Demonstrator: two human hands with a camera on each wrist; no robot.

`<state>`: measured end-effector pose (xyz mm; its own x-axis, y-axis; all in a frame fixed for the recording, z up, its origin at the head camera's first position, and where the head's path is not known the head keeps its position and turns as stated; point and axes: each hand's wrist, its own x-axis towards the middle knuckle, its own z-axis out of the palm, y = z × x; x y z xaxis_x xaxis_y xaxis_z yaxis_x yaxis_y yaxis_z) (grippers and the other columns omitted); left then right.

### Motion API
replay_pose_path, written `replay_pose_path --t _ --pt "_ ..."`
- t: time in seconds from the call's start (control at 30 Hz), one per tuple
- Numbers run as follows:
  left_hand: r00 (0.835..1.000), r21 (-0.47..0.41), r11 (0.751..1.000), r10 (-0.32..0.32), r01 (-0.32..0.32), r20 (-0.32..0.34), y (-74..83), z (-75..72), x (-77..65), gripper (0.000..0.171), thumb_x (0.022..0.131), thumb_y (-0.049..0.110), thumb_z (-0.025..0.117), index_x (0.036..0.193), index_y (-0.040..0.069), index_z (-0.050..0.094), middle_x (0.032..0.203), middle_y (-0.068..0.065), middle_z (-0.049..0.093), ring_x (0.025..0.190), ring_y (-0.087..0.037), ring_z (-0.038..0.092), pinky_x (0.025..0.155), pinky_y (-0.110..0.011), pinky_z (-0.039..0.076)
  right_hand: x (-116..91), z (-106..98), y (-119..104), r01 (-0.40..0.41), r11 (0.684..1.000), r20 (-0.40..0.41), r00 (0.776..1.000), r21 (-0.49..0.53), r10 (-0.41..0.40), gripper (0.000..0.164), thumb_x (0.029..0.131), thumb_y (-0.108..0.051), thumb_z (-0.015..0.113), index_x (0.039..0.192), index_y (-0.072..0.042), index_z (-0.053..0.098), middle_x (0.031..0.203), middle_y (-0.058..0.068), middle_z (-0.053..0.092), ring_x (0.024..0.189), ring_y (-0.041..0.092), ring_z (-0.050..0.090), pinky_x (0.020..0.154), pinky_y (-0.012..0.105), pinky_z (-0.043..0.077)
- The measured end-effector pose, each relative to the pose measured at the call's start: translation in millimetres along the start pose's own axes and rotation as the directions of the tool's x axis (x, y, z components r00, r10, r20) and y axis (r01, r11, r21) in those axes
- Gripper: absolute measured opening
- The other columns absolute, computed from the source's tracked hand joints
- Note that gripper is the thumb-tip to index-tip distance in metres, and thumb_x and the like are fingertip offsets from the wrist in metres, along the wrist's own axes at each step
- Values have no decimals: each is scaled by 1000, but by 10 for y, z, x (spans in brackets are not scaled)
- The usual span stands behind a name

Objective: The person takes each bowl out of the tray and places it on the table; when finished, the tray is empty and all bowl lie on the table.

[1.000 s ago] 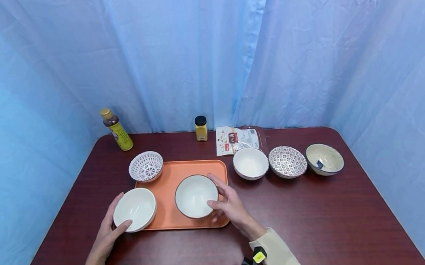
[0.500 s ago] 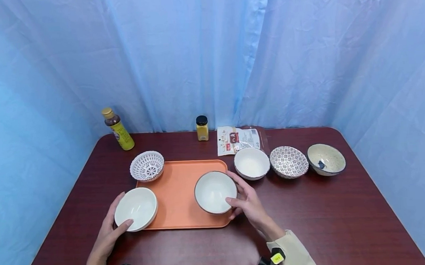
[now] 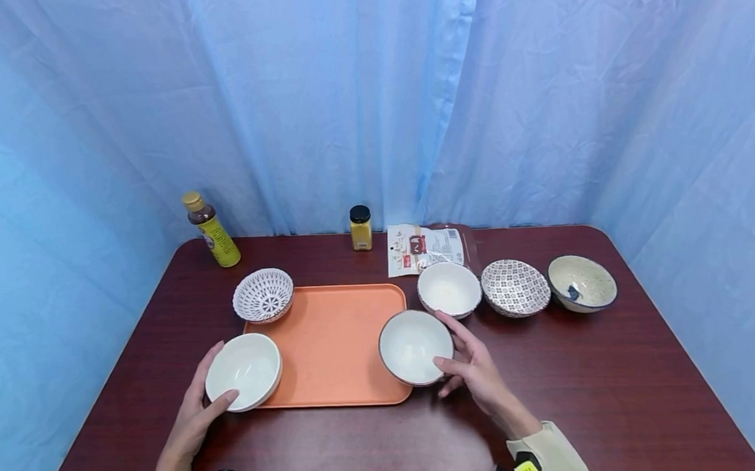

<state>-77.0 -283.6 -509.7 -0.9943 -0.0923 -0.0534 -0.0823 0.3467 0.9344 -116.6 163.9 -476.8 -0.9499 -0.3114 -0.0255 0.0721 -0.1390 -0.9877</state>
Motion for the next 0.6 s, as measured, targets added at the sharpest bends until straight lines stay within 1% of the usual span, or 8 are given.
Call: replay_pose_path --t 0.17,0.4,0.5,0.6 --pt "1000 0 1000 7 -7 0 4 4 -2 83 94 14 64 162 17 16 164 -17 20 123 21 26 92 1 25 -74 -130 32 31 1000 19 999 4 -31 80 91 3 62 158 -1 19 136 -18 53 71 13 66 48 38 56" --pt "1000 -5 1000 -10 10 -4 14 3 -1 83 93 15 64 162 22 17 164 -15 21 124 18 28 92 0 25 -153 -279 86 30 999 18 999 -11 -30 80 92 2 61 159 -1 16 140 -24 49 73 13 68 49 36 56" --pt "1000 -5 1000 -15 15 -6 10 3 -1 84 93 15 64 162 21 17 164 -14 21 124 18 28 92 0 25 -181 -335 105 27 999 9 1000 -21 -27 81 93 3 60 159 -1 15 141 -25 47 76 12 68 49 37 56" --pt "1000 -4 1000 -18 18 -7 9 2 1 84 93 15 64 162 21 17 164 -14 21 124 18 28 92 0 25 -205 -384 118 17 1000 -8 1000 -23 -17 81 93 2 60 159 -1 14 140 -27 46 73 12 67 50 37 56"
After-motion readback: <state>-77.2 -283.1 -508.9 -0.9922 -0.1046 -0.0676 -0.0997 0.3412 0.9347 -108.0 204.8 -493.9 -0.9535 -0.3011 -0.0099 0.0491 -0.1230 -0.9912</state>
